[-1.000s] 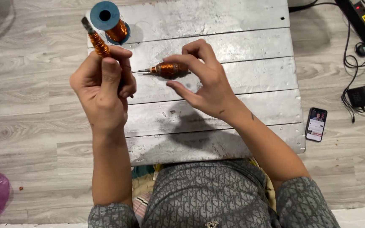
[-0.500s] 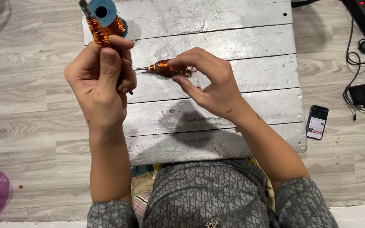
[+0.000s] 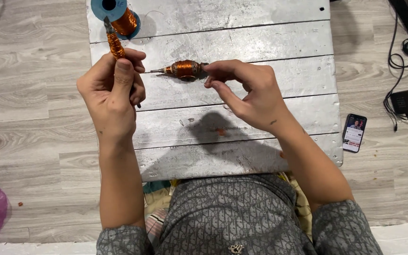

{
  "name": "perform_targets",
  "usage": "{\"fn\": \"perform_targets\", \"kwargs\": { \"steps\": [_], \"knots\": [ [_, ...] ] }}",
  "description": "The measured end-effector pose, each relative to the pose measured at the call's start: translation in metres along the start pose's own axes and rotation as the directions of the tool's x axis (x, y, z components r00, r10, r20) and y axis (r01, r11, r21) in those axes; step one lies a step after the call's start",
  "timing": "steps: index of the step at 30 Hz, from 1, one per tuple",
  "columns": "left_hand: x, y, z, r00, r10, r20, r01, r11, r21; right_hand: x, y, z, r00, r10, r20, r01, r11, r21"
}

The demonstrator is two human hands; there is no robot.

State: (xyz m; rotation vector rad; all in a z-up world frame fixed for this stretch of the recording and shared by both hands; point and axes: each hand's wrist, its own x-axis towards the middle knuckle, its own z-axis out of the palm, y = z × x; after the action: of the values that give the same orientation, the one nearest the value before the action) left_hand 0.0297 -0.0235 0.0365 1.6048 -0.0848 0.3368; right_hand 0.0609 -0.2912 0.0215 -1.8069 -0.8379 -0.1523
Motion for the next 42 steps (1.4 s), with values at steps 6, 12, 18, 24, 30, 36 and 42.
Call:
{"fn": "perform_targets", "kwargs": {
  "steps": [6, 12, 18, 24, 30, 36, 42],
  "knots": [
    [-0.007, -0.015, -0.003, 0.999, -0.006, 0.046, 0.005, 1.0, 0.028, 0.002, -0.006, -0.005, 0.985, 0.162, 0.064, -0.168, 0.982, 0.092],
    [-0.025, -0.045, -0.006, 0.993, -0.048, 0.105, 0.039, 0.995, 0.088, 0.004, 0.01, -0.011, 0.974, 0.162, 0.159, -0.166, 0.986, 0.011],
    [-0.034, -0.062, -0.004, 0.989, -0.129, 0.078, 0.117, 0.983, 0.145, 0.004, 0.042, -0.012, 0.971, -0.07, 0.228, 0.11, 0.979, -0.171],
    [-0.034, -0.068, 0.003, 0.976, -0.174, 0.129, 0.163, 0.982, 0.095, 0.01, 0.051, -0.021, 0.959, -0.13, 0.252, 0.207, 0.929, -0.308],
    [-0.039, -0.072, 0.007, 0.916, -0.338, 0.216, 0.384, 0.895, -0.227, 0.0, 0.068, -0.012, 0.957, -0.096, 0.274, 0.206, 0.89, -0.407],
    [-0.046, -0.082, -0.008, 0.847, -0.39, 0.361, 0.529, 0.687, -0.499, -0.008, 0.076, -0.008, 0.95, -0.1, 0.297, 0.22, 0.886, -0.408],
    [-0.044, -0.081, -0.005, 0.959, -0.148, 0.241, 0.18, 0.976, -0.119, -0.007, 0.091, -0.024, 0.935, -0.064, 0.35, 0.219, 0.878, -0.426]
  ]
}}
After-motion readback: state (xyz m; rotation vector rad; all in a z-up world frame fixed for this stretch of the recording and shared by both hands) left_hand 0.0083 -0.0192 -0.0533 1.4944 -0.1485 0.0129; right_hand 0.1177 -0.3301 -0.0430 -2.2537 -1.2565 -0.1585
